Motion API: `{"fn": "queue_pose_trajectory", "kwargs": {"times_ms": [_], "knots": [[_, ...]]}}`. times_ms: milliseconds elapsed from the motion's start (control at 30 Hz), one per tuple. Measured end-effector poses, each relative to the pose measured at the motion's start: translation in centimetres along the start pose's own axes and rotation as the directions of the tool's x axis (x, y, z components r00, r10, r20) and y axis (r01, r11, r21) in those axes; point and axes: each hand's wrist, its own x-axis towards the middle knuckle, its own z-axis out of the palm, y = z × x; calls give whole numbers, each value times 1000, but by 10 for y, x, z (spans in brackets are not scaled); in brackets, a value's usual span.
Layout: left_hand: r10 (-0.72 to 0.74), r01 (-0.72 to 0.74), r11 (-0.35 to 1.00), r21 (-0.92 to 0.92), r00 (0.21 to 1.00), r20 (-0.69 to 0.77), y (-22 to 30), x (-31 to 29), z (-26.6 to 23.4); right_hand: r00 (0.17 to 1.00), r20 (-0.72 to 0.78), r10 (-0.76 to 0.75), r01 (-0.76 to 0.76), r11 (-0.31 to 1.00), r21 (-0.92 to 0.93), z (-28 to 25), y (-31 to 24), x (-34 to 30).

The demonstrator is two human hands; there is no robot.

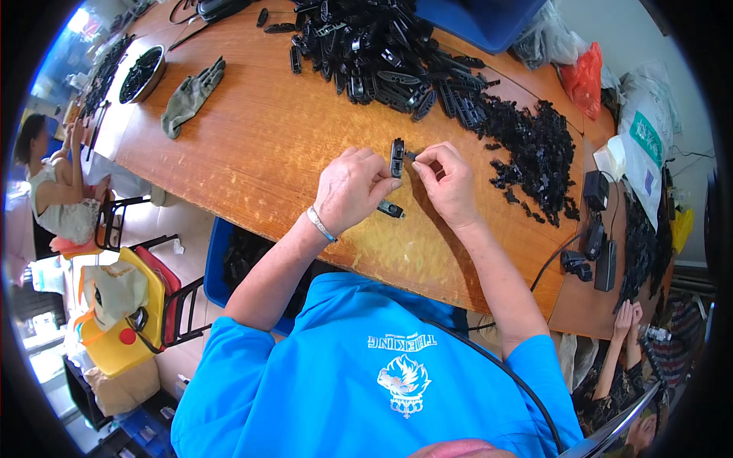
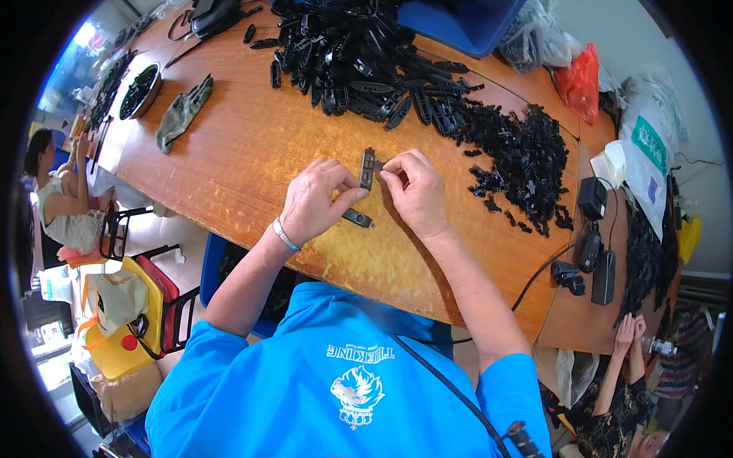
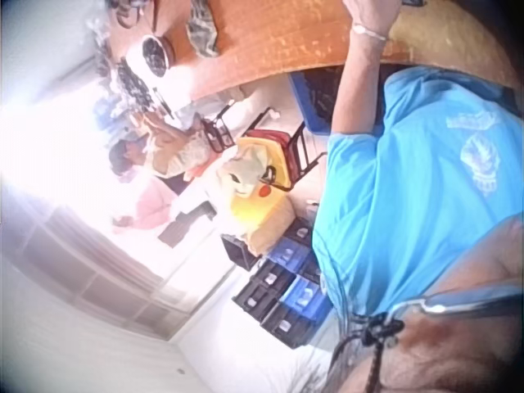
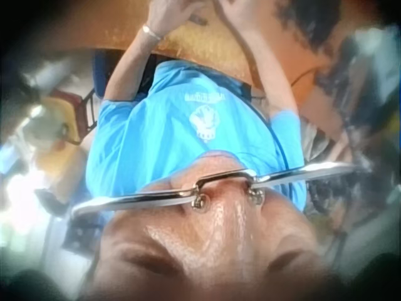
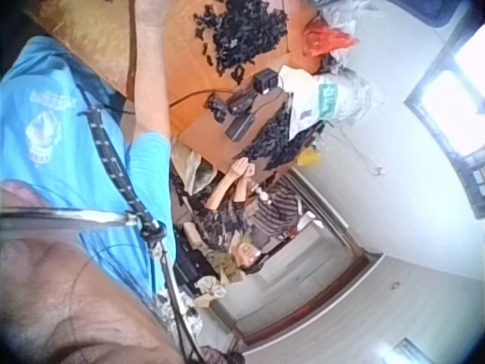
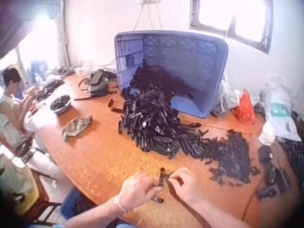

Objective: The person assembles plastic components by attaching small plastic pieces to larger base parts by hand, arranges the assembled components on the table, and places them into a container.

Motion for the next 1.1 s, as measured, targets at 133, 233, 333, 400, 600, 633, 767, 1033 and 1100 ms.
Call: {"fn": "queue_pose_trajectory", "kwargs": {"times_ms": [133, 233, 333, 400, 600, 633, 767, 1033, 1100], "knots": [[79, -80, 996, -36, 997, -26, -3, 16, 4, 1000, -9, -8, 7, 999, -33, -6, 0, -4], [80, -81, 995, 55, 996, 29, -12, 30, 5, 999, 5, 43, -43, 999, -15, 0, 0, -8], [178, -183, 981, 70, 982, 69, -21, 37, 9, 1000, -14, 14, -15, 1000, -22, 7, 1, -6], [177, -182, 981, 62, 981, 81, -22, 38, 8, 1000, -18, 5, -6, 998, -58, 12, 0, -4], [141, -138, 990, -33, 986, 94, -26, 32, 9, 998, 46, -35, 39, 995, -87, 14, -3, -3], [138, -136, 990, -33, 986, 93, -27, 31, 9, 998, 49, -36, 40, 995, -87, 13, -4, -3], [135, -132, 990, -39, 987, 82, -26, 25, 9, 982, 189, -15, 53, 979, -195, 2, -11, 2], [117, -98, 980, -176, 988, 102, -24, 22, 7, 958, 266, 105, -36, 967, -251, -10, -18, 4], [-100, 117, 990, -76, 976, 196, -19, 25, 5, 908, 269, 322, -253, 931, -263, -7, -14, 11]]}}
